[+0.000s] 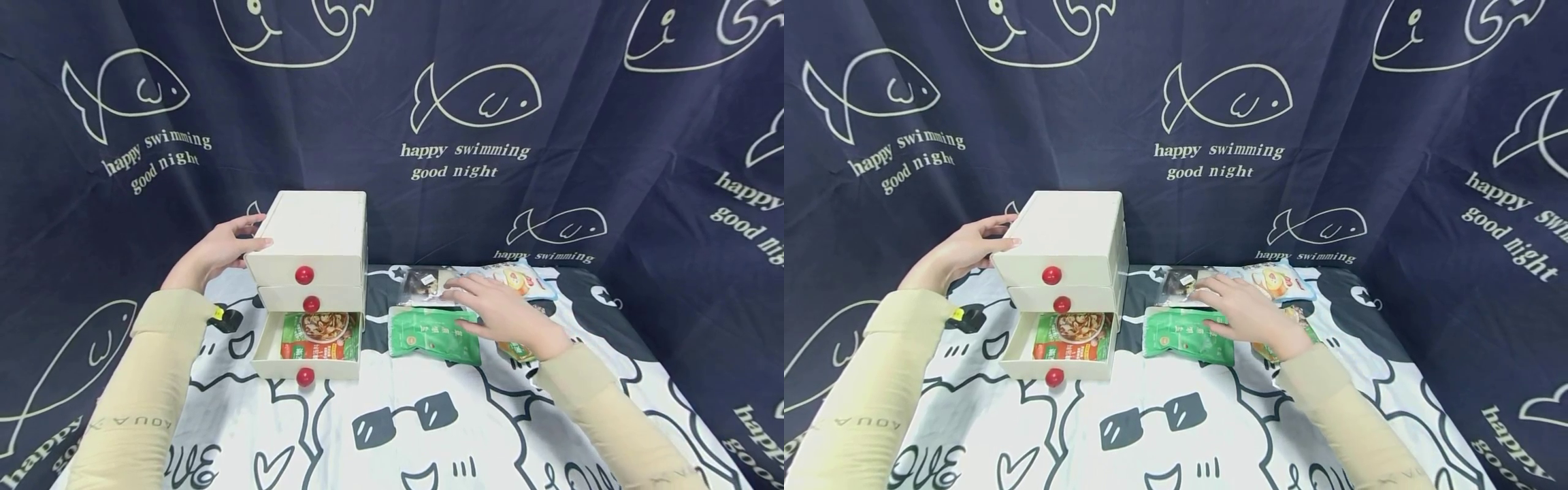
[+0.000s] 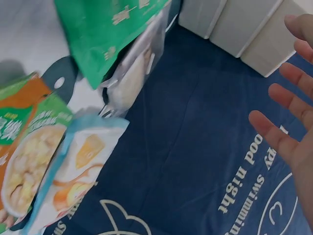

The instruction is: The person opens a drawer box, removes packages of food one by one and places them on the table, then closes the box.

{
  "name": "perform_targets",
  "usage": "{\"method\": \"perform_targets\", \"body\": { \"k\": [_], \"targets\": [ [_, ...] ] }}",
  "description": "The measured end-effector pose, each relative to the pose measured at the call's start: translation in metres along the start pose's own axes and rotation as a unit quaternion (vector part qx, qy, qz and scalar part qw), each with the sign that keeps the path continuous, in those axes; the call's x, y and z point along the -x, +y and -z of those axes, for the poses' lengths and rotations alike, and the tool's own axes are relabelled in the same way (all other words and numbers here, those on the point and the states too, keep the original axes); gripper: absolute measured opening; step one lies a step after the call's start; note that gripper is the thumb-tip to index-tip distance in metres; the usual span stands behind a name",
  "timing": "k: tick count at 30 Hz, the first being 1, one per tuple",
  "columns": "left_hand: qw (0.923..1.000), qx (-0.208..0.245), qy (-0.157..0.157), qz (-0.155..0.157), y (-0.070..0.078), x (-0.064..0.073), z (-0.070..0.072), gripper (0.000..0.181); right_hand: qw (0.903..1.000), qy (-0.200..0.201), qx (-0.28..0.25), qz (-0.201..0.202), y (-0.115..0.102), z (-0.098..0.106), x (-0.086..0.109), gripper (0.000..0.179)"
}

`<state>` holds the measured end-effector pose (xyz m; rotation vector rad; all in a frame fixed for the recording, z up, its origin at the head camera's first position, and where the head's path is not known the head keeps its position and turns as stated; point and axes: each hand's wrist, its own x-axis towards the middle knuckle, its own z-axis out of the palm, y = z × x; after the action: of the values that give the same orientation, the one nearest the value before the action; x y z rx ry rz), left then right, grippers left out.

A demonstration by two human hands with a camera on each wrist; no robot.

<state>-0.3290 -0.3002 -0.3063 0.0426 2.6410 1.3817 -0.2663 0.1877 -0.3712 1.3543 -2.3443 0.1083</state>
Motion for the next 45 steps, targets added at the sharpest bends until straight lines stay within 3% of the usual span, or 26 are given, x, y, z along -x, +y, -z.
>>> {"method": "perform_targets", "body": {
  "k": [25, 45],
  "targets": [
    [1.0000, -0.005, 0.004, 0.002, 0.001, 0.002, -0.001, 0.087, 0.9976, 0.040, -0.027, 0.049, -0.027, -0.008, -0.058, 0.044],
    [1.0000, 0.006, 0.000, 0.002, -0.003, -0.005, -0.002, 0.077, 0.9931, 0.077, -0.054, 0.071, -0.045, -0.033, -0.084, 0.044]
  ]
}}
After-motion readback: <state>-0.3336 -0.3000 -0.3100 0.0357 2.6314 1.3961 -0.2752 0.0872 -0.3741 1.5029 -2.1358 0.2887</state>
